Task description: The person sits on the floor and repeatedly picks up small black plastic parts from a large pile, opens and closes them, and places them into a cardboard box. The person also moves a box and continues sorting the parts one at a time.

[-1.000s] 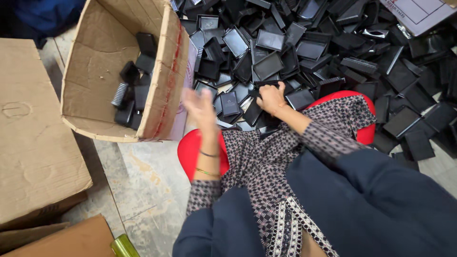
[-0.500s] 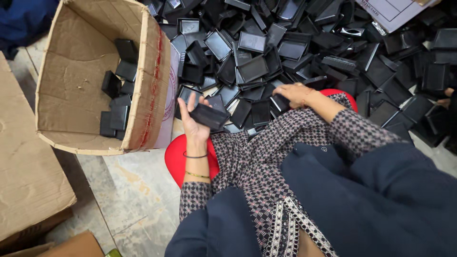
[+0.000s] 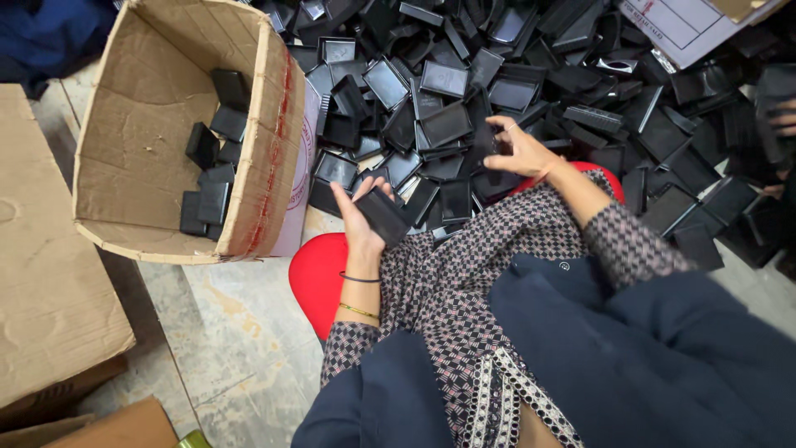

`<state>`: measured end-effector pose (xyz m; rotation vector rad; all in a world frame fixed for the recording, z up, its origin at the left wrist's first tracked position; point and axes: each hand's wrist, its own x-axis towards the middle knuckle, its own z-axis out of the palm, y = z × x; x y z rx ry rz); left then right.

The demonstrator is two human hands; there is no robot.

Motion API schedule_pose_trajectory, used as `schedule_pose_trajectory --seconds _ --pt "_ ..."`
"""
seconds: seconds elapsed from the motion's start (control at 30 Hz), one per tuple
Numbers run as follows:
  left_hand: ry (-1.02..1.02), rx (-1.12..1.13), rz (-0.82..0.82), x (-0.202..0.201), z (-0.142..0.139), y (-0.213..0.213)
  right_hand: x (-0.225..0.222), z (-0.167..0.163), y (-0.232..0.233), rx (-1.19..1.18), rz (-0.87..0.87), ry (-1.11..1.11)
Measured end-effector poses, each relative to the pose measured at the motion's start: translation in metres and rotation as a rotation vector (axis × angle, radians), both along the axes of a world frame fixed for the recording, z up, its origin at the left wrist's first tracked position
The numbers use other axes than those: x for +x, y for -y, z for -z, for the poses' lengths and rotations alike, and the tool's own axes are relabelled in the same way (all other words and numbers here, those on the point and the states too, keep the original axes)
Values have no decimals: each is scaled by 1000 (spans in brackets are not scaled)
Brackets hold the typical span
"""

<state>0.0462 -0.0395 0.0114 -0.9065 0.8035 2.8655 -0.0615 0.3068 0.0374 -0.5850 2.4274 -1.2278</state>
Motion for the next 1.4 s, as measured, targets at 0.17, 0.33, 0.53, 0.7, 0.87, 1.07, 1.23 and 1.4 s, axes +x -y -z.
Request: schedule_pose_trajectory --seconds 0.17,0.33,0.53,0.7,0.87,1.07,1.23,1.4 --pt "-92 -83 90 -10 1 -26 54 -4 88 -452 76 140" --pt "-58 -335 96 -17 8 -41 89 -10 138 -463 149 102" --pt "14 -276 -47 -15 19 -43 122 -31 139 -248 -113 -350" --pt "76 -158 -25 -1 19 -40 128 -33 128 -132 -227 -616" --pt "-479 -1328 10 25 -11 -24 146 -33 124 -167 12 8" --pt "-552 -1909 -232 37 -112 53 105 -16 107 -456 -147 140" --pt "-21 -2200 -707 14 -195 130 32 44 58 864 0 -164" --pt "-420 -1495 -482 2 -156 62 34 61 45 820 92 -57"
